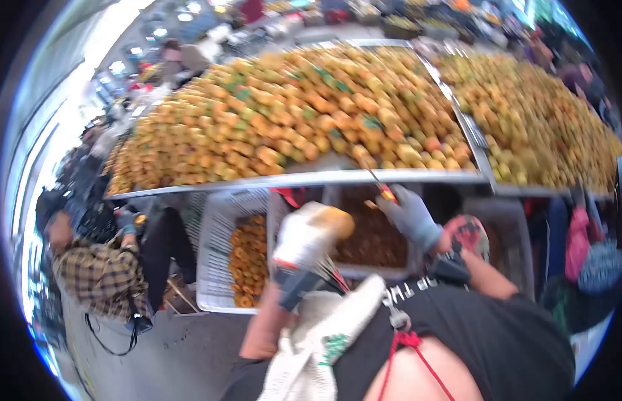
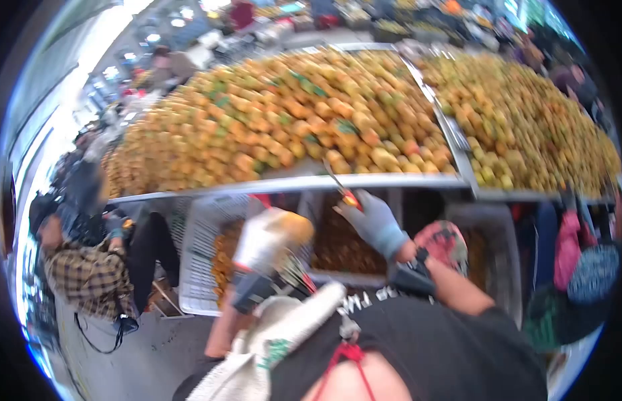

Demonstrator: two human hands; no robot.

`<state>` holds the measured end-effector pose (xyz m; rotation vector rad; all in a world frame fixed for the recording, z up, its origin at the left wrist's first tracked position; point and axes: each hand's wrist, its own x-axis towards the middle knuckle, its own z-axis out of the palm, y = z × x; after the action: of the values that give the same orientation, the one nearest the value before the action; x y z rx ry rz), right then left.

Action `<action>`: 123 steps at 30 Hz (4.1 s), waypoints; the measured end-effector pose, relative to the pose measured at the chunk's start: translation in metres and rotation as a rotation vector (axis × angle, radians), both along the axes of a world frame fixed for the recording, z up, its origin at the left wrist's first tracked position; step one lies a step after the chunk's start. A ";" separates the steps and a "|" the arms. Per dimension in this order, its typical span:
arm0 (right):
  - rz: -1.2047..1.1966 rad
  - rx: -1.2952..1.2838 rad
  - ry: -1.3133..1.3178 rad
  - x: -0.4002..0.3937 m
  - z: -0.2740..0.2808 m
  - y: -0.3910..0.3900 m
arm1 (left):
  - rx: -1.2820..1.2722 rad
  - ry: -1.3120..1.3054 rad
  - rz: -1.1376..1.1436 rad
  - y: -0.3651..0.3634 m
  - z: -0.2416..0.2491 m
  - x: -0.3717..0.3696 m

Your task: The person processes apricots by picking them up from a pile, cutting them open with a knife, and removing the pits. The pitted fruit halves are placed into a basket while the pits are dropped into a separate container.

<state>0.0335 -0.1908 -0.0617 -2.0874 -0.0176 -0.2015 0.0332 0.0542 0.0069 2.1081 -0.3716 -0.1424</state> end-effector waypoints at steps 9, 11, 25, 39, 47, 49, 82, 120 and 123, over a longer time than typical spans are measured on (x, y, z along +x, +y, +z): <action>0.047 0.528 0.391 0.004 -0.018 -0.010 | 0.648 -0.342 0.883 0.184 -0.043 0.084; 0.108 0.567 0.229 0.014 -0.040 -0.008 | 0.339 -0.390 0.649 0.147 -0.041 0.119; -0.032 0.684 0.228 0.038 -0.050 -0.045 | 0.807 -0.468 -0.322 -0.125 -0.126 0.277; -0.051 0.672 0.183 0.020 -0.034 -0.035 | -0.140 0.036 0.557 0.111 -0.049 0.071; 0.020 0.620 0.229 0.045 -0.074 0.001 | 0.413 -0.142 1.451 0.300 -0.122 -0.250; 0.046 0.611 0.211 0.051 -0.073 0.012 | 0.416 -0.052 1.747 0.329 -0.129 -0.334; -0.197 0.477 -0.027 0.031 -0.046 -0.108 | 0.208 -0.340 -0.090 -0.081 -0.077 0.157; 0.122 -0.108 -0.242 -0.003 0.051 -0.011 | -0.975 0.461 0.007 -0.103 -0.003 0.029; 0.135 -0.093 -0.268 0.002 0.048 -0.009 | -0.917 0.347 0.063 -0.109 0.007 0.027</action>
<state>0.0350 -0.2002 -0.0137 -2.1286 -0.3340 -0.4035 0.0598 -0.0545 0.0140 1.1586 -0.1151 -0.2415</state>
